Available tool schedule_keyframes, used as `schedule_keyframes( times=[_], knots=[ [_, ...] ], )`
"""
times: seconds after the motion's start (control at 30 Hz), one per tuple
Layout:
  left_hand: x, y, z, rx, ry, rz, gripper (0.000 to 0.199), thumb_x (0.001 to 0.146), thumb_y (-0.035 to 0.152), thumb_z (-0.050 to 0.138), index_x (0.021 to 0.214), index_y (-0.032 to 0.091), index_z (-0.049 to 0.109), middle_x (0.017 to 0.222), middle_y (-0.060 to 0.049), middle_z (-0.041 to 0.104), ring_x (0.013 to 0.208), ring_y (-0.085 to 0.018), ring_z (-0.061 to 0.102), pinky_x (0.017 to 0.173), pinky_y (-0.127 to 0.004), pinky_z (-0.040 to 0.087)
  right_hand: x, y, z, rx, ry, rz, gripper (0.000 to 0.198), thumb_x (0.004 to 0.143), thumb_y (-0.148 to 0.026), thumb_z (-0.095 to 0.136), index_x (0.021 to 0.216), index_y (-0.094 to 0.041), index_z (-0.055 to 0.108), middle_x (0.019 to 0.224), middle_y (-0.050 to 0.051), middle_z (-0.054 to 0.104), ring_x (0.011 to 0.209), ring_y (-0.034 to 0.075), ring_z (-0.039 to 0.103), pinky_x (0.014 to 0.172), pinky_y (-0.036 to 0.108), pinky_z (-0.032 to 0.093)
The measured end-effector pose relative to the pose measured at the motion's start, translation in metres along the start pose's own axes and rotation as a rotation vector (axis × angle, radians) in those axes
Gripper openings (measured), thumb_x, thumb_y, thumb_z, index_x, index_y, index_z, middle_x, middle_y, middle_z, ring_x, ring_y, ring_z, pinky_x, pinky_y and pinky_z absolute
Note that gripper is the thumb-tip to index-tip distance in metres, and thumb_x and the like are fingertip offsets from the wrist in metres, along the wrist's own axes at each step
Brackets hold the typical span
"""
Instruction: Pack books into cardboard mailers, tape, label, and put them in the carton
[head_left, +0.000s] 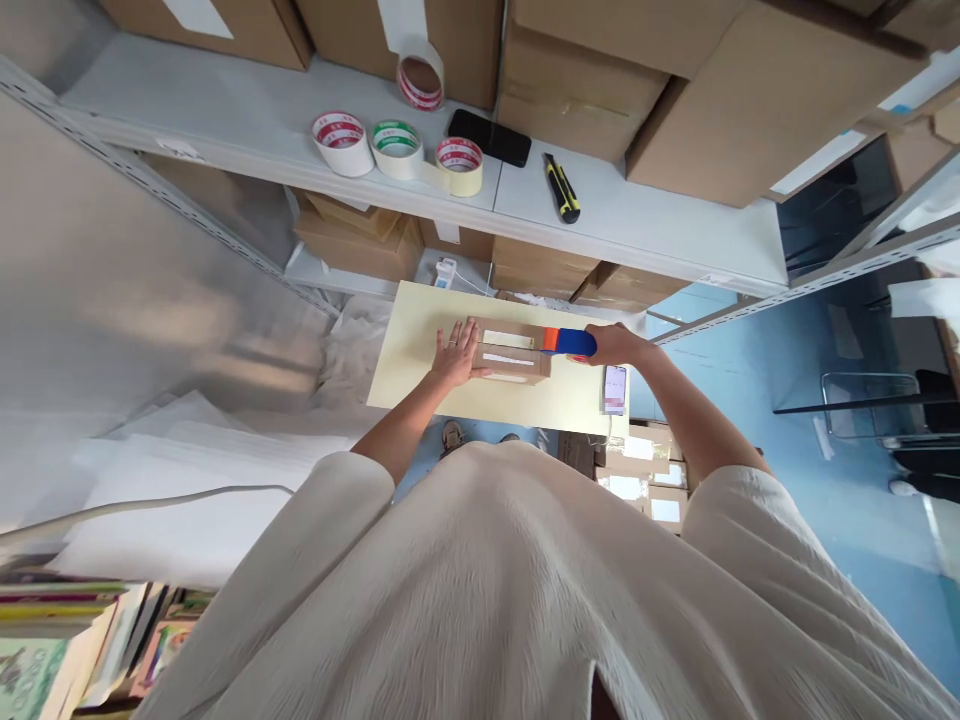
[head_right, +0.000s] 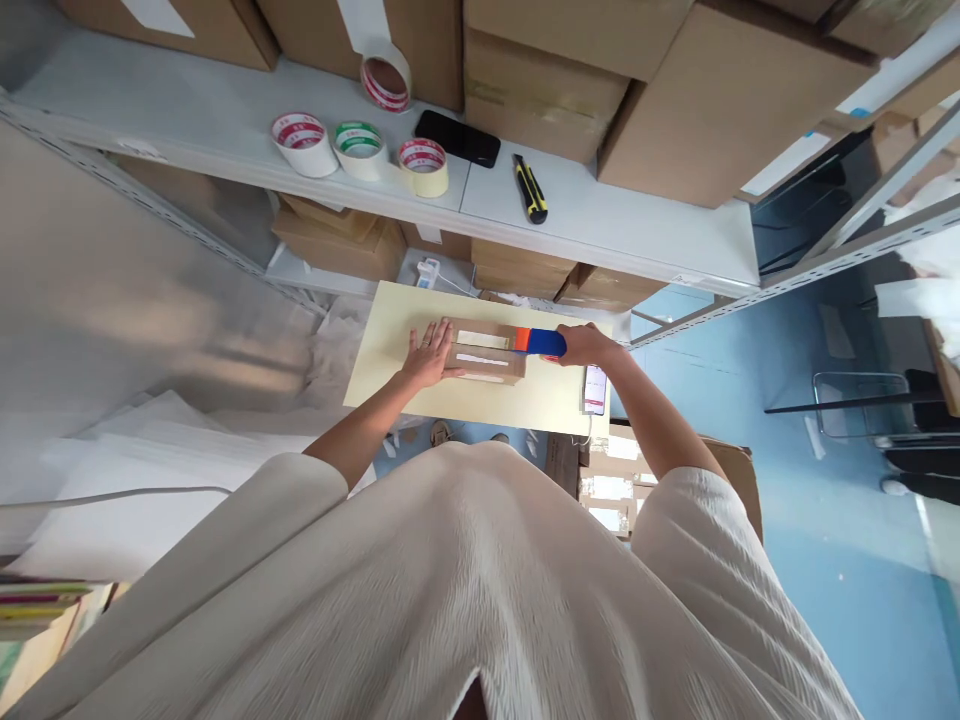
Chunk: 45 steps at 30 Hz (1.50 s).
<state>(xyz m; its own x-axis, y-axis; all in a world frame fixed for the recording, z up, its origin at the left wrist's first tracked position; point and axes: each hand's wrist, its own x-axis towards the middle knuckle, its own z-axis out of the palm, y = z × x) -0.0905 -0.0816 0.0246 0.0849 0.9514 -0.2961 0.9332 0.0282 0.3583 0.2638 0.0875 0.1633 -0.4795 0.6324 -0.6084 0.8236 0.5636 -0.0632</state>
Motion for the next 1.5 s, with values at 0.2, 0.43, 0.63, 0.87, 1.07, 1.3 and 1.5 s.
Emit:
schedule_keyframes(
  times=[0.2, 0.43, 0.63, 0.87, 1.07, 1.3, 1.5],
  knots=[
    [0.0, 0.001, -0.005, 0.038, -0.032, -0.019, 0.137, 0.097, 0.096, 0.06, 0.192, 0.012, 0.006, 0.197, -0.028, 0.007, 0.183, -0.053, 0.007, 0.142, -0.079, 0.001, -0.028, 0.074, 0.035, 0.043, 0.003, 0.065, 0.06, 0.091, -0.065, 0.086, 0.13, -0.024, 0.067, 0.116, 0.017, 0.085, 0.113, 0.041, 0.08, 0.107, 0.05, 0.05],
    [0.003, -0.001, -0.007, 0.101, -0.079, -0.043, 0.134, 0.1, 0.09, 0.058, 0.191, 0.012, -0.002, 0.197, -0.028, 0.001, 0.183, -0.054, 0.005, 0.141, -0.081, 0.0, -0.021, 0.11, 0.07, 0.069, 0.012, 0.025, 0.05, 0.088, -0.042, 0.086, 0.128, -0.024, 0.064, 0.112, 0.015, 0.085, 0.105, 0.038, 0.08, 0.11, 0.047, 0.045],
    [0.003, 0.0, -0.01, 0.131, -0.108, -0.075, 0.134, 0.101, 0.09, 0.057, 0.191, 0.012, -0.006, 0.198, -0.026, 0.0, 0.183, -0.053, 0.006, 0.142, -0.078, 0.002, -0.004, 0.106, 0.092, 0.081, -0.017, -0.004, 0.049, 0.084, -0.031, 0.082, 0.129, -0.023, 0.063, 0.112, 0.015, 0.084, 0.103, 0.038, 0.078, 0.109, 0.046, 0.043],
    [0.001, 0.004, -0.011, 0.185, -0.126, -0.103, 0.137, 0.1, 0.09, 0.058, 0.19, 0.01, -0.008, 0.197, -0.028, -0.001, 0.183, -0.054, 0.008, 0.143, -0.075, 0.005, 0.023, 0.09, 0.103, 0.043, -0.033, -0.026, 0.057, 0.085, -0.03, 0.079, 0.139, -0.02, 0.063, 0.119, 0.019, 0.084, 0.11, 0.04, 0.078, 0.109, 0.048, 0.045],
    [0.0, 0.007, -0.011, 0.193, -0.122, -0.115, 0.14, 0.098, 0.091, 0.06, 0.19, 0.009, -0.006, 0.197, -0.03, 0.001, 0.182, -0.054, 0.009, 0.142, -0.075, 0.006, 0.047, 0.062, 0.109, 0.038, -0.022, -0.054, 0.067, 0.083, -0.037, 0.084, 0.144, -0.02, 0.064, 0.125, 0.022, 0.082, 0.117, 0.043, 0.078, 0.112, 0.052, 0.044],
    [0.0, 0.011, -0.012, 0.215, -0.133, -0.123, 0.139, 0.099, 0.091, 0.058, 0.19, 0.007, -0.004, 0.196, -0.031, 0.0, 0.183, -0.053, 0.009, 0.143, -0.075, 0.006, 0.059, 0.029, 0.106, -0.016, 0.003, -0.064, 0.068, 0.082, -0.037, 0.082, 0.145, -0.018, 0.062, 0.124, 0.024, 0.082, 0.119, 0.045, 0.078, 0.117, 0.056, 0.037],
    [0.001, 0.01, -0.011, 0.205, -0.128, -0.12, 0.145, 0.095, 0.096, 0.061, 0.19, 0.006, -0.003, 0.196, -0.032, 0.0, 0.182, -0.054, 0.01, 0.142, -0.076, 0.006, 0.057, 0.025, 0.106, -0.003, 0.025, -0.059, 0.07, 0.082, -0.045, 0.084, 0.144, -0.019, 0.063, 0.122, 0.025, 0.082, 0.119, 0.046, 0.077, 0.119, 0.058, 0.034]
  ],
)
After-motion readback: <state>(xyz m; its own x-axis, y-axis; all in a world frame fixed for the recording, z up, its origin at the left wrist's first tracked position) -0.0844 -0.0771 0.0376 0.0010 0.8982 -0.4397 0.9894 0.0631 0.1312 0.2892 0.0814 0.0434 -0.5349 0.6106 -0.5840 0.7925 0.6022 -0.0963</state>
